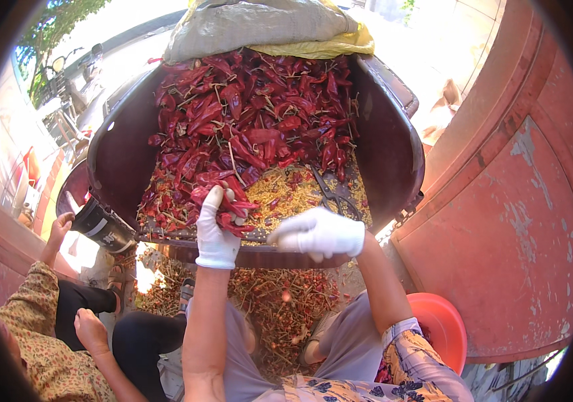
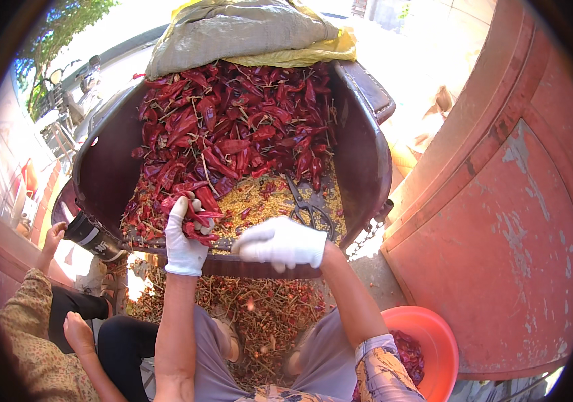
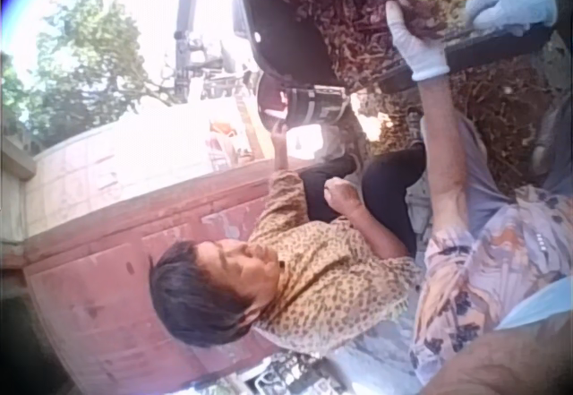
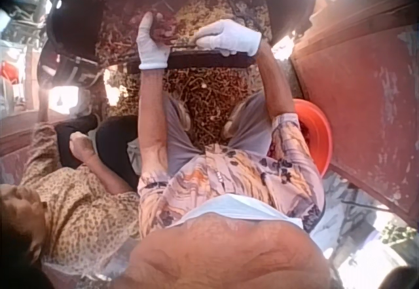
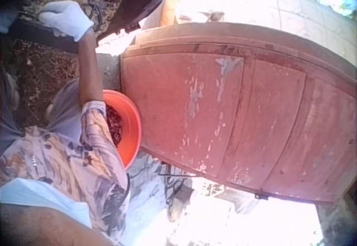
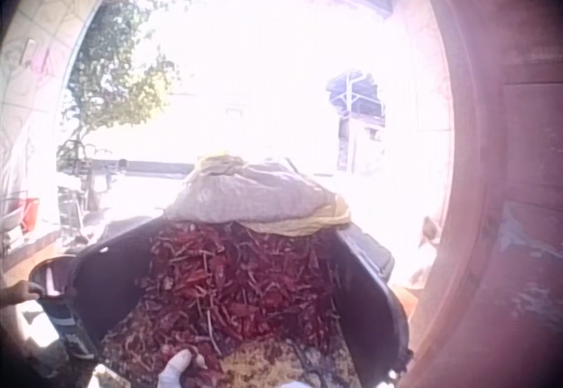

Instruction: The person sorts and trims dried red chili peppers from a large bin into a plastic bowl using shears.

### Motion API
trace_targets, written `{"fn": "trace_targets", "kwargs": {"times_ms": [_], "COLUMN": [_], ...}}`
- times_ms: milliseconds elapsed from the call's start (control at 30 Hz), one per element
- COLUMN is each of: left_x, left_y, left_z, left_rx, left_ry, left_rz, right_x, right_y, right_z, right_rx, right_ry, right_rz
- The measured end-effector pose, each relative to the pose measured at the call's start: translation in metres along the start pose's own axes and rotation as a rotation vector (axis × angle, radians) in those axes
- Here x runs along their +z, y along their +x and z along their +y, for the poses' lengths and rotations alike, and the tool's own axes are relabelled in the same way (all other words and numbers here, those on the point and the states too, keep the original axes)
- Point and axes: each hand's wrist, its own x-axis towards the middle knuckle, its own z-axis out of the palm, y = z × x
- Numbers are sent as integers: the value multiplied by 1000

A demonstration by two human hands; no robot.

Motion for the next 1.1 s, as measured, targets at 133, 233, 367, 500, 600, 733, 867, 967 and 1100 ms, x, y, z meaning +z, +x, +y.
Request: {"fn": "trace_targets", "kwargs": {"times_ms": [133, 233, 367, 500, 600, 733, 867, 967, 1100], "left_x": [27, 32, 27, 21, 24, 21, 31, 23, 22], "left_y": [-6, -4, -1, 6, 7, 7, 7, 12, 12], "left_z": [-25, -32, -39, -41, -45, -47, -54, -55, -57], "left_rx": [-59, -100, -87, -57, -21, -44, -28, -73, -56], "left_ry": [128, 142, 137, 246, 293, 355, 342, 294, 351], "left_rz": [104, 102, 127, 107, 93, 31, 39, 93, 84], "right_x": [-28, -38, -37, -31, -23, -11, -4, -9, -15], "right_y": [52, 86, 120, 101, 96, 73, 59, 57, 50], "right_z": [68, 73, 82, 79, 81, 62, 61, 71, 62], "right_rx": [-165, -282, -154, -350, -453, -200, -184, -207, -174], "right_ry": [-209, -750, -1011, -741, -145, 435, 548, 573, 577], "right_rz": [712, 904, 845, 992, 976, 772, 828, 866, 814]}}
